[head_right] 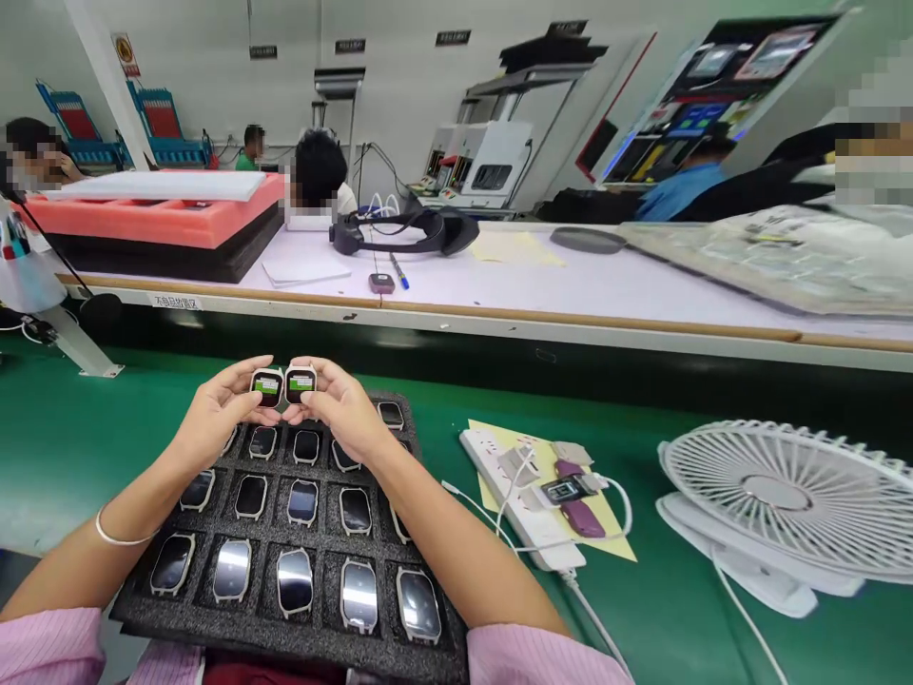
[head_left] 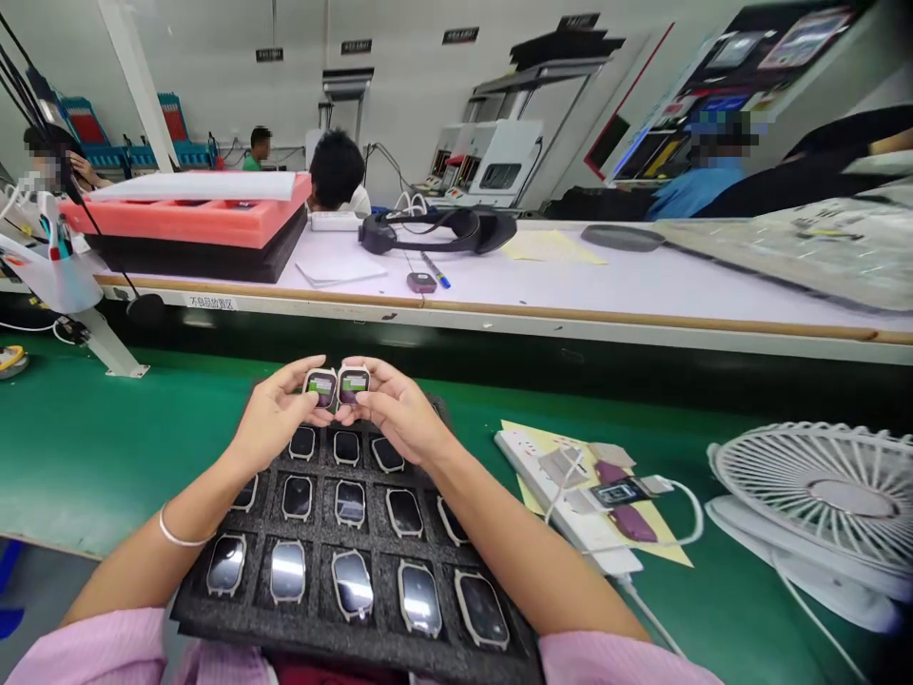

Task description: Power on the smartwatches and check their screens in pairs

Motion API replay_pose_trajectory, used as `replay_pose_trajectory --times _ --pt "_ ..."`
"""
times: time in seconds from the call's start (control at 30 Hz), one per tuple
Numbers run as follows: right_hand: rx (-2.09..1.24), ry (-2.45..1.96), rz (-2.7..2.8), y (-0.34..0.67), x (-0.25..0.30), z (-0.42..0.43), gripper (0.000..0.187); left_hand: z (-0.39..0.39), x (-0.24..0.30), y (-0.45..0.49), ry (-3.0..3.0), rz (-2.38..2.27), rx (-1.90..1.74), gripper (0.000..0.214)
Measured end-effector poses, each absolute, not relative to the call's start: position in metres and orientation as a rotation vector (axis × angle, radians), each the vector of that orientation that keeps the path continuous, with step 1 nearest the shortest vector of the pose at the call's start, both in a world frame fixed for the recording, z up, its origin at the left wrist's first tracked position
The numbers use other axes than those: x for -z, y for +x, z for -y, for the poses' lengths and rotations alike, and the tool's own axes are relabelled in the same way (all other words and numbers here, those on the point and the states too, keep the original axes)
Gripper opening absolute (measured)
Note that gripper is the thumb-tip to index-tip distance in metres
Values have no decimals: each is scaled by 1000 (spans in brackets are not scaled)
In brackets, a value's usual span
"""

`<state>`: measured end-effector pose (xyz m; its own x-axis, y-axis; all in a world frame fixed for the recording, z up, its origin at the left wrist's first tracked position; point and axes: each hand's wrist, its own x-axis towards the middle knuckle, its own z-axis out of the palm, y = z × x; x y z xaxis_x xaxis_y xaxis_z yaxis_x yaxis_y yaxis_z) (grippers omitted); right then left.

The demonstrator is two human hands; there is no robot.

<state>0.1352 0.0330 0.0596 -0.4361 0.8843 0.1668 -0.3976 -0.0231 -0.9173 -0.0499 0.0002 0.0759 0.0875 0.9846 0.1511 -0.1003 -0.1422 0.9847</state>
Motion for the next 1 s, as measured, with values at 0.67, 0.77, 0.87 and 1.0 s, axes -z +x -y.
replay_pose_trajectory --times 0.67,0.77,0.87,1.0 --pt "-1920 -702 1327 123 -15 -57 61 -34 -26 -114 1398 -1165 -1010 70" --pt "-1717 -803 1639 111 -13 -73 56 -49 -19 -144 1705 -1357 -872 66" --pt "-1153 -1040 2075 97 -13 -86 47 -60 -12 -166 1997 -1552 -700 61" --pt "-526 -1287 2444 80 -15 -90 44 -68 1 -174 2138 -1486 -539 57"
